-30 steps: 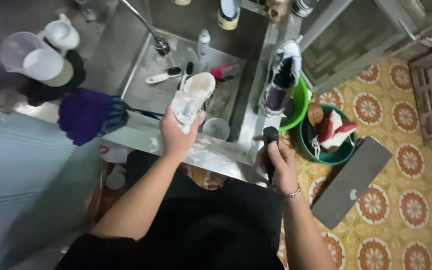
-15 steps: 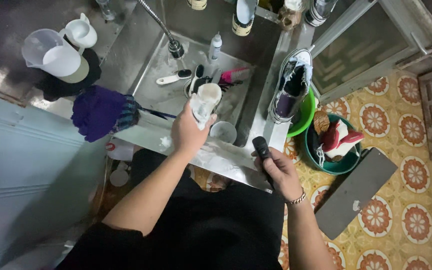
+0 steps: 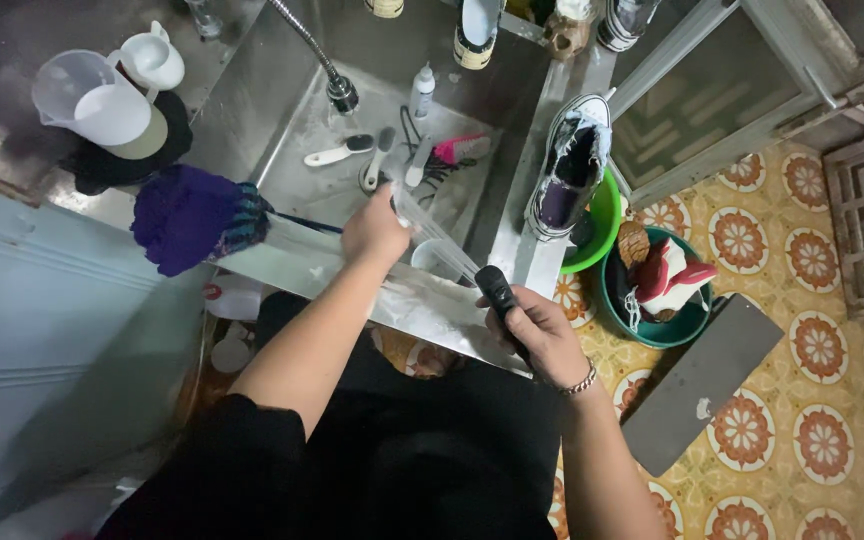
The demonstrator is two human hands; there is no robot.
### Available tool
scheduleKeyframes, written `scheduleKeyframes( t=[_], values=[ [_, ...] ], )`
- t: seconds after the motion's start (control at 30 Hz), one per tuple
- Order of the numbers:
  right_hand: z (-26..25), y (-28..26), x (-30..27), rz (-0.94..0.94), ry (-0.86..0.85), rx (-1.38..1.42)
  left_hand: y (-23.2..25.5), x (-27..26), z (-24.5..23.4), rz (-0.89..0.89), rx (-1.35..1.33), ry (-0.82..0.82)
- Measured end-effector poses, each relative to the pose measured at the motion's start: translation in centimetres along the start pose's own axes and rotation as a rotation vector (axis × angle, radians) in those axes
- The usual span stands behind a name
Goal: Cleaning shoe insoles and sneakers using a brush and cleaning solution in a sink.
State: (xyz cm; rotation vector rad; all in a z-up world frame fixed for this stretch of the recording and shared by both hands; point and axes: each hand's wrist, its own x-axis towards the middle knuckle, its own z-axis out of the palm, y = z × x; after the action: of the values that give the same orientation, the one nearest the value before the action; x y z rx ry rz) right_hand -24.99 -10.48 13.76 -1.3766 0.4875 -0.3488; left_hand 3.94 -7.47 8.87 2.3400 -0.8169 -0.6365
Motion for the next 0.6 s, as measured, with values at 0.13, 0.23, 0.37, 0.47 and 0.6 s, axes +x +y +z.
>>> scheduleKeyframes(
  t=[0.13, 0.23, 0.37, 0.47, 0.6],
  values=[
    [0.1, -0.3, -0.2, -0.029, -0.034, 0.035, 0.5, 0.0, -0.1, -0.009, 0.056, -0.060],
    [0.0, -0.1, -0.2, -0.044, -0.031, -0.005, -0.4, 0.5, 0.7, 0.022, 0.040, -0.091],
    [-0.1, 0.1, -0.2, -0.011, -0.013, -0.023, -0.7, 0.8, 1.2, 0.053, -0.004, -0.063],
    [-0.1, 0.1, -0.1, -0.047, -0.019, 0.015, 0.8, -0.3, -0.4, 0.041, -0.031, -0.094],
    [-0.4, -0.2, -0.1, -0.019, 0.017, -0.015, 1.0, -0.2, -0.4, 0.059, 0.000, -0.150]
  ],
)
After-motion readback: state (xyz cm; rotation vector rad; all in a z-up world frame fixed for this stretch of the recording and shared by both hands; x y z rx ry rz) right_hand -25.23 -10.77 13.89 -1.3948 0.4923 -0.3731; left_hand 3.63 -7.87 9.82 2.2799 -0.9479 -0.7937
